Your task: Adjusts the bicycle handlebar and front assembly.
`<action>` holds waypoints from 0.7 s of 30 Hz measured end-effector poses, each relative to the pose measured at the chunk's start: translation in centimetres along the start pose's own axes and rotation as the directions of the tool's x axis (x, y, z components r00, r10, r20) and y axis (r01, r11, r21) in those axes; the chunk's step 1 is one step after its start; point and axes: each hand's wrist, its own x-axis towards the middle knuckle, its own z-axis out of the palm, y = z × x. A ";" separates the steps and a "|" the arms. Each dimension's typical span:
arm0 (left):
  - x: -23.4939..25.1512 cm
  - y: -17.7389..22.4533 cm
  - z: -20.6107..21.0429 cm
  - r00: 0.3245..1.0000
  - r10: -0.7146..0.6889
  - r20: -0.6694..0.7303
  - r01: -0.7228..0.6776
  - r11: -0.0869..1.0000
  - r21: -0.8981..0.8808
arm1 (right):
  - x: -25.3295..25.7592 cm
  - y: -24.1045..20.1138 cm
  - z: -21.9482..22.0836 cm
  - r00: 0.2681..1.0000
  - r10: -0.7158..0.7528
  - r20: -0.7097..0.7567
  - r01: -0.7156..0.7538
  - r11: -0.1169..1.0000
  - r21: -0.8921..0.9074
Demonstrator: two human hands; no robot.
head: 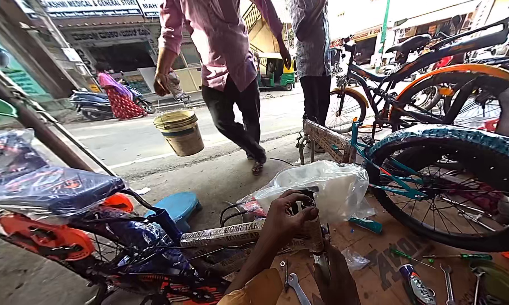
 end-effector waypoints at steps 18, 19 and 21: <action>-0.1 0.9 1.1 0.973 -0.218 -0.075 0.201 0.961 -0.188 | 0.0 0.2 0.2 0.999 -0.023 -0.025 0.023 1.000 -0.002; -0.1 0.9 1.1 0.972 -0.224 -0.077 0.207 0.962 -0.178 | 0.0 0.2 0.2 0.999 -0.024 -0.025 0.024 1.000 -0.002; -0.1 0.9 1.1 0.972 -0.221 -0.085 0.206 0.967 -0.151 | -0.1 0.2 0.2 0.999 -0.025 -0.024 0.025 1.000 0.001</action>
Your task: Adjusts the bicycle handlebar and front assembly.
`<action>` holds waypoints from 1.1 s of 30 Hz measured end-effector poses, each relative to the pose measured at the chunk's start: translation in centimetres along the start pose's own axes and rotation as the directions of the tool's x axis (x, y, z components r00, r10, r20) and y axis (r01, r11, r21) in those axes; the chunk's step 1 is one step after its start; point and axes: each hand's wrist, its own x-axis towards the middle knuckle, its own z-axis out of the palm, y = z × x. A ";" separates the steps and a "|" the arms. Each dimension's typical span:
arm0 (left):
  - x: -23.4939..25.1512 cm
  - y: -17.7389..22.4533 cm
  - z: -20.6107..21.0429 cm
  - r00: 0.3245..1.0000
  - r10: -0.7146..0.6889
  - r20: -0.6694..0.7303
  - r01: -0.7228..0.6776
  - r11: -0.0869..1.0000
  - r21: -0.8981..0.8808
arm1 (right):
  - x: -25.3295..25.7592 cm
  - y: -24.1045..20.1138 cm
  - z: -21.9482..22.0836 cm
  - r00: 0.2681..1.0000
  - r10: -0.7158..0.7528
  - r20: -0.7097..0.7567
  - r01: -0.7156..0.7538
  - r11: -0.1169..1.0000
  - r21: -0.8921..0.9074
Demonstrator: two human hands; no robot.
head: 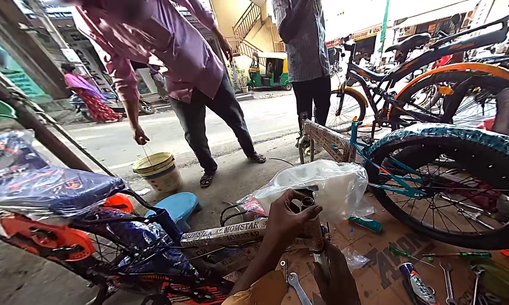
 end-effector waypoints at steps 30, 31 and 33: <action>-0.6 -0.3 -0.2 0.956 0.283 -0.071 -0.272 0.952 0.138 | 0.0 0.1 0.2 1.000 -0.017 -0.013 0.017 0.999 -0.049; -0.6 -0.3 -0.2 0.955 0.288 -0.072 -0.277 0.951 0.136 | 0.0 0.1 0.2 1.000 -0.018 -0.016 0.017 0.998 -0.053; -0.6 -0.4 -0.1 0.952 0.296 -0.077 -0.284 0.950 0.132 | 0.0 0.1 0.2 1.000 -0.011 -0.017 0.010 0.999 -0.053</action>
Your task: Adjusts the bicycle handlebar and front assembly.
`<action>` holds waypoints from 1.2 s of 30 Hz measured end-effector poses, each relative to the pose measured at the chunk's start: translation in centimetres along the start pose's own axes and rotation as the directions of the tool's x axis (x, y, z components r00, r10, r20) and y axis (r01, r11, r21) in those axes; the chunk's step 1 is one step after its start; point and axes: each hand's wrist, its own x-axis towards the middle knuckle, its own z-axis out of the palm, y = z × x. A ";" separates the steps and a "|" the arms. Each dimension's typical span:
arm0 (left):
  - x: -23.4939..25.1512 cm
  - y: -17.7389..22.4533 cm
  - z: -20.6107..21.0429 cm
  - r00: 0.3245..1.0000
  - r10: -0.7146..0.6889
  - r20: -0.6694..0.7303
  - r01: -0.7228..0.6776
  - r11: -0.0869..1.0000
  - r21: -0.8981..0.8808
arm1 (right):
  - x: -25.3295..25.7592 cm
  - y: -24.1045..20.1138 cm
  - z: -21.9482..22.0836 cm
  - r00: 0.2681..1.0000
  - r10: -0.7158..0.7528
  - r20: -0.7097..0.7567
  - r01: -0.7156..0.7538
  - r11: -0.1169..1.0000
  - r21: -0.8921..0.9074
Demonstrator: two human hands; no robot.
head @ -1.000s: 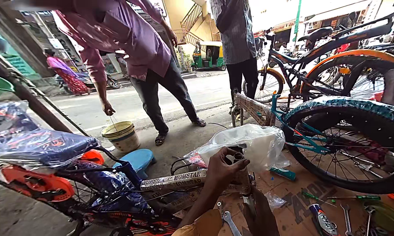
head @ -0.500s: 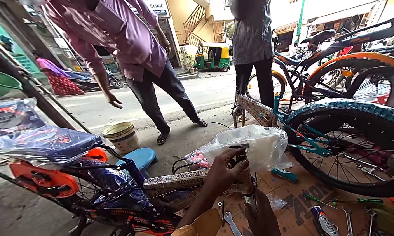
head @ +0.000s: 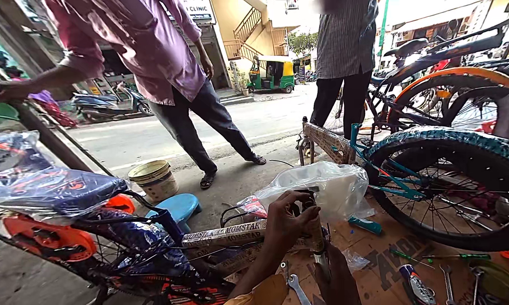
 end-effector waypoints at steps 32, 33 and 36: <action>0.0 -0.1 -0.6 0.993 -0.011 0.118 0.023 0.995 -0.101 | 0.1 -0.2 -0.2 1.000 0.012 0.022 -0.012 1.000 0.010; 0.0 -0.1 -0.8 0.991 -0.007 0.133 0.021 0.994 -0.104 | 0.1 -0.1 -0.2 1.000 0.010 0.022 -0.011 1.000 0.013; -0.1 -0.2 -0.9 0.992 -0.016 0.122 0.028 0.995 -0.097 | 0.1 -0.1 -0.2 1.000 0.009 0.021 -0.009 1.000 0.027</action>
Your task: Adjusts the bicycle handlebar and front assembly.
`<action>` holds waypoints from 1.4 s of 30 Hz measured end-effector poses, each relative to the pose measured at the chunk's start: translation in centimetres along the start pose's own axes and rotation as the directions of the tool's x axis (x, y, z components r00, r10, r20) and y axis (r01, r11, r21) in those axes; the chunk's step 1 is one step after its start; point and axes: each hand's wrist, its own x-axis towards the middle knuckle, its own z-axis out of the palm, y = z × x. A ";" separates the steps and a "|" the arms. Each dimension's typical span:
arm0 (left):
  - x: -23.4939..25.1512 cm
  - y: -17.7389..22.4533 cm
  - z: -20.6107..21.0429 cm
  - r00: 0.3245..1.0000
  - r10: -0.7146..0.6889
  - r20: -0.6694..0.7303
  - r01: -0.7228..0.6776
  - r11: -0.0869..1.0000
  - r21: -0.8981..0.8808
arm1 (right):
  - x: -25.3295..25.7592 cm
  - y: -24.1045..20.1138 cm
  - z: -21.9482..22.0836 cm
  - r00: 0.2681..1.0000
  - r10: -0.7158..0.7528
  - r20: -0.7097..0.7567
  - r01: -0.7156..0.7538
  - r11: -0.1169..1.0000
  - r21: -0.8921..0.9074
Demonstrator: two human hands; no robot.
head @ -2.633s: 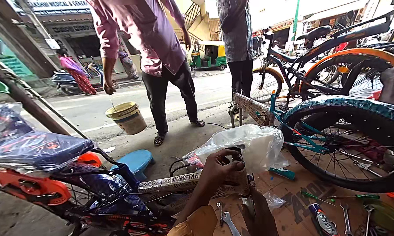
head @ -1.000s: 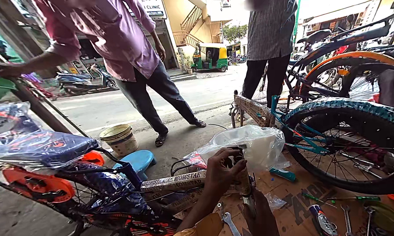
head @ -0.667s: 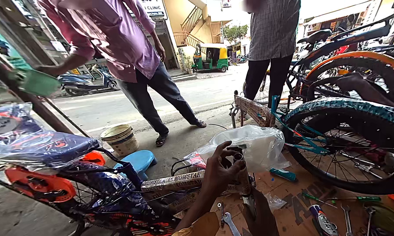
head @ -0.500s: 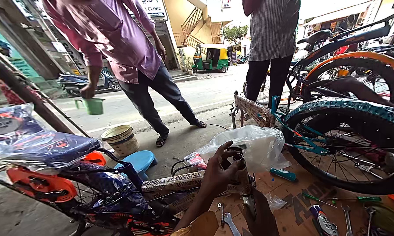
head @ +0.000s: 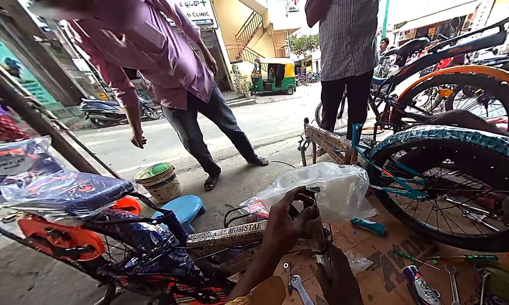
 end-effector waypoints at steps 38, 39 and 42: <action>-10.8 -4.6 8.5 0.791 -0.607 0.076 0.611 0.790 -0.042 | 14.6 -8.6 -9.1 0.901 -0.393 0.185 0.418 0.901 -0.117; -10.6 -5.2 9.4 0.796 -0.601 0.069 0.605 0.788 -0.112 | 15.0 -9.0 -8.8 0.892 -0.402 0.206 0.438 0.882 -0.176; -9.7 -6.2 11.4 0.822 -0.567 0.043 0.561 0.795 -0.232 | 15.5 -10.2 -8.4 0.881 -0.398 0.256 0.462 0.840 -0.283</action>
